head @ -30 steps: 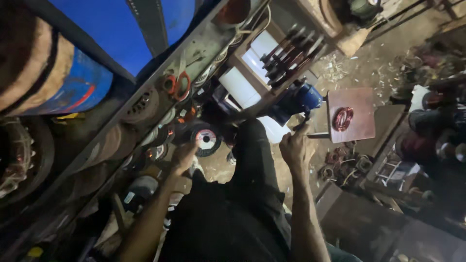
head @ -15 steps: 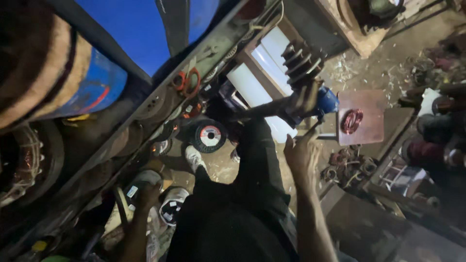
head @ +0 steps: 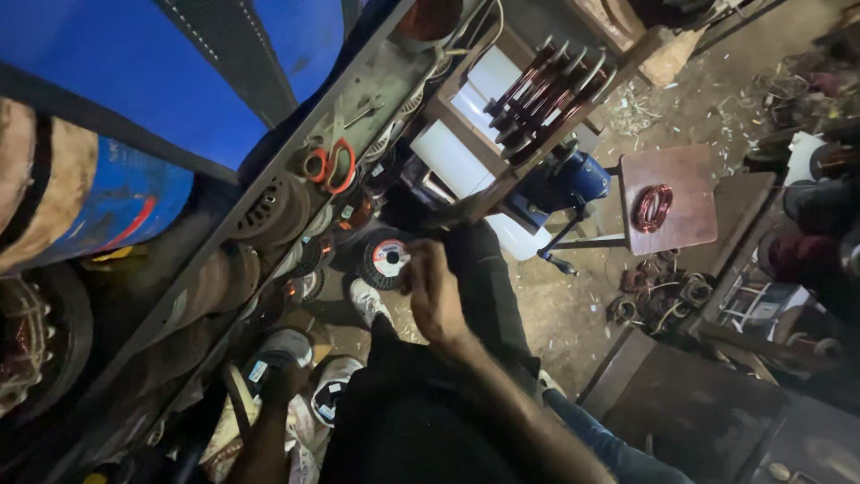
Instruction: The person winds copper wire onto a wooden spool using a hand-cranked machine. They use pliers to cut the wire and tuck the end into the coil. The person then removes the completed coil from the machine.
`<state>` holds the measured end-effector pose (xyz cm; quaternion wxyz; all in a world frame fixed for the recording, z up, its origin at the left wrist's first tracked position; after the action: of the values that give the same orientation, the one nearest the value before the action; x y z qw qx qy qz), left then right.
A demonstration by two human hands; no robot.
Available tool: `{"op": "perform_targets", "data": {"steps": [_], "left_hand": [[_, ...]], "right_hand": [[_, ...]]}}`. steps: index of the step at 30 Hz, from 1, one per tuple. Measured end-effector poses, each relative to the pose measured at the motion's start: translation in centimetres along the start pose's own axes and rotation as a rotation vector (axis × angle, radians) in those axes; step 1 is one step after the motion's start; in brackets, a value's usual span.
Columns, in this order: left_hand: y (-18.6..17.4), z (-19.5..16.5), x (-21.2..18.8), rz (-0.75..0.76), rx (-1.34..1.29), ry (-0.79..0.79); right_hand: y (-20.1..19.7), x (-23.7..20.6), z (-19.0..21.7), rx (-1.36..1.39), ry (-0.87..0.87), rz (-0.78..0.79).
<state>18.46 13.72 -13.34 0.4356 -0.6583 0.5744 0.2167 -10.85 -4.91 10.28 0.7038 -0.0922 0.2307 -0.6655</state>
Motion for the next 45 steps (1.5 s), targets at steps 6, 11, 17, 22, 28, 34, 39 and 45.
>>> {"op": "perform_targets", "data": {"steps": [6,11,17,22,28,34,39,45], "left_hand": [[10.6,-22.6,-2.8,0.785,-0.562,0.529],[10.4,-31.3,-4.2,0.627,-0.219,0.627],[7.7,-20.4,1.4,0.579,-0.607,0.259],[7.8,-18.2,4.8,0.356,-0.344,0.413],[7.9,-17.7,3.7,0.323,0.006,0.513],[8.7,-14.5,3.9,0.270,-0.170,0.373],[4.2,-5.7,2.8,0.137,-0.061,0.067],[0.3,0.5,1.5,0.086,0.133,-0.041]], "right_hand": [[1.8,-1.8,-3.2,-0.249,-0.041,0.081],[-6.1,-0.8,-3.5,-0.552,-0.029,-0.039],[-15.5,2.7,-8.2,-0.832,0.101,-0.465],[-14.6,5.0,-10.2,-1.072,-0.219,-0.794],[-14.9,5.7,-12.8,-1.028,-0.255,-0.718],[-15.3,6.5,-13.6,-0.995,-0.260,-0.773],[-15.8,7.0,-12.8,-1.100,-0.376,-0.750],[-15.5,6.7,-11.5,-1.124,-0.501,-0.720]]}}
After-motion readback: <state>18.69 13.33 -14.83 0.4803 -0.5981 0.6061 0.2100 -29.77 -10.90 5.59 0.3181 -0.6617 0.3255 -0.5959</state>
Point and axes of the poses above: each hand's wrist, its own x-axis towards the middle knuckle, its own y-axis out of the palm, z = x × y, the point moved 7 cm from there along x, towards the middle knuckle, and after that the axes turned 8 degrees about -x, right-handed, at the moved point
